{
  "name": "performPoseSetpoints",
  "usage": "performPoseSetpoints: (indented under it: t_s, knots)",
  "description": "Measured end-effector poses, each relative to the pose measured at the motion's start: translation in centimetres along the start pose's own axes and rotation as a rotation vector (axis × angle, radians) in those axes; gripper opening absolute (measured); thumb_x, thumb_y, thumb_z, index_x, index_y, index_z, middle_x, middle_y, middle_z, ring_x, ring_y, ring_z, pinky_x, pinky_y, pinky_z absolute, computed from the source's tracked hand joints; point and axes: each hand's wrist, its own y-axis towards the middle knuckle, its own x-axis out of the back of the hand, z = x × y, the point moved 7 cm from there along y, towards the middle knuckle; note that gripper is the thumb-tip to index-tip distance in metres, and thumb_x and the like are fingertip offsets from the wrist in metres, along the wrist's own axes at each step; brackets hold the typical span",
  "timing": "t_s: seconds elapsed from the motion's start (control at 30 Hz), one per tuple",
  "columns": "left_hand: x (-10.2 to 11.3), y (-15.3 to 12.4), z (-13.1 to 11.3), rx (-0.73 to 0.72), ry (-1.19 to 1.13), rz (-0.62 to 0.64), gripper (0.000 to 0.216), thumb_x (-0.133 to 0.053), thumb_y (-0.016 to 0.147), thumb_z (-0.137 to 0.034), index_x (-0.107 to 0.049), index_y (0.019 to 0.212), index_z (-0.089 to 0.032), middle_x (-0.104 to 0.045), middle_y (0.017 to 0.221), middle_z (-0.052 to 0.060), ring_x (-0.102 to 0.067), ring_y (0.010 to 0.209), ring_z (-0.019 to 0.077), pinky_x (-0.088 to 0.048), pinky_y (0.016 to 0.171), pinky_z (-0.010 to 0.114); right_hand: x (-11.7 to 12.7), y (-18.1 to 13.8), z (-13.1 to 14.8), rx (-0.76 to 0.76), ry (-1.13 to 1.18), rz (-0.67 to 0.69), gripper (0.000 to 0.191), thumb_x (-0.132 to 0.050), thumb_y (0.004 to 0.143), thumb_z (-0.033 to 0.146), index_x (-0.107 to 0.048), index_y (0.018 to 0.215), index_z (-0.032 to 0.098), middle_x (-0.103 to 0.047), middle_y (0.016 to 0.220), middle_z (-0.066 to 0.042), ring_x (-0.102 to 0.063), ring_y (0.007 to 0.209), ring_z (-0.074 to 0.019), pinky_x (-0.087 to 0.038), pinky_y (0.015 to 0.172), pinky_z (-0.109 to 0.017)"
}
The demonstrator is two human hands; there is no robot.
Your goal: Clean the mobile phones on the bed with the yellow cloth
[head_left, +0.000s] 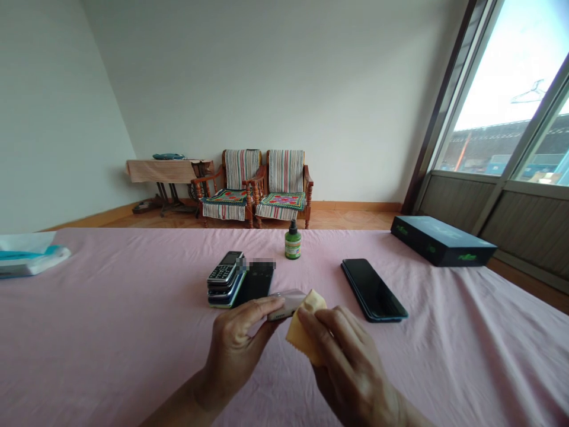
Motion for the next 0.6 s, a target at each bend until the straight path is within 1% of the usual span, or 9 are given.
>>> performPoseSetpoints:
  t_s: [0.13, 0.27, 0.47, 0.6]
  knots:
    - [-0.08, -0.04, 0.08, -0.001, -0.006, -0.004, 0.017, -0.063, 0.086, -0.019, -0.07, 0.101, -0.021, -0.075, 0.095, 0.003, -0.073, 0.083, 0.0189, -0.061, 0.077, 0.028, 0.07, 0.04, 0.03, 0.016, -0.023, 0.013, 0.032, -0.042, 0.089, 0.006, -0.054, 0.118, 0.003, -0.06, 0.085, -0.013, -0.057, 0.076, -0.0218, -0.053, 0.067, -0.037]
    - [-0.19, 0.0, -0.11, -0.006, -0.008, -0.003, 0.017, -0.064, 0.085, -0.019, -0.07, 0.101, -0.021, -0.075, 0.095, 0.003, -0.073, 0.084, 0.0192, -0.06, 0.078, 0.028, -0.04, -0.17, 0.06, 0.006, -0.036, 0.014, 0.032, -0.044, 0.087, 0.005, -0.055, 0.117, 0.005, -0.06, 0.084, -0.012, -0.056, 0.073, -0.0206, -0.053, 0.068, -0.037]
    - [-0.25, -0.17, -0.54, -0.013, -0.018, 0.015, 0.018, -0.061, 0.087, -0.017, -0.069, 0.103, -0.021, -0.074, 0.098, 0.004, -0.072, 0.087, 0.0188, -0.059, 0.081, 0.027, -0.44, -0.36, 0.77, 0.048, 0.003, 0.039, 0.033, -0.043, 0.086, 0.004, -0.054, 0.117, 0.001, -0.062, 0.09, -0.015, -0.057, 0.076, -0.0214, -0.052, 0.066, -0.035]
    - [-0.15, -0.08, -0.33, -0.002, -0.02, 0.001, 0.019, -0.063, 0.086, -0.017, -0.068, 0.103, -0.021, -0.075, 0.098, 0.003, -0.072, 0.086, 0.0182, -0.059, 0.08, 0.026, -0.13, 0.07, 0.24, 0.03, -0.012, 0.029, 0.033, -0.043, 0.085, 0.003, -0.055, 0.116, 0.002, -0.062, 0.085, -0.014, -0.056, 0.071, -0.0203, -0.051, 0.062, -0.035]
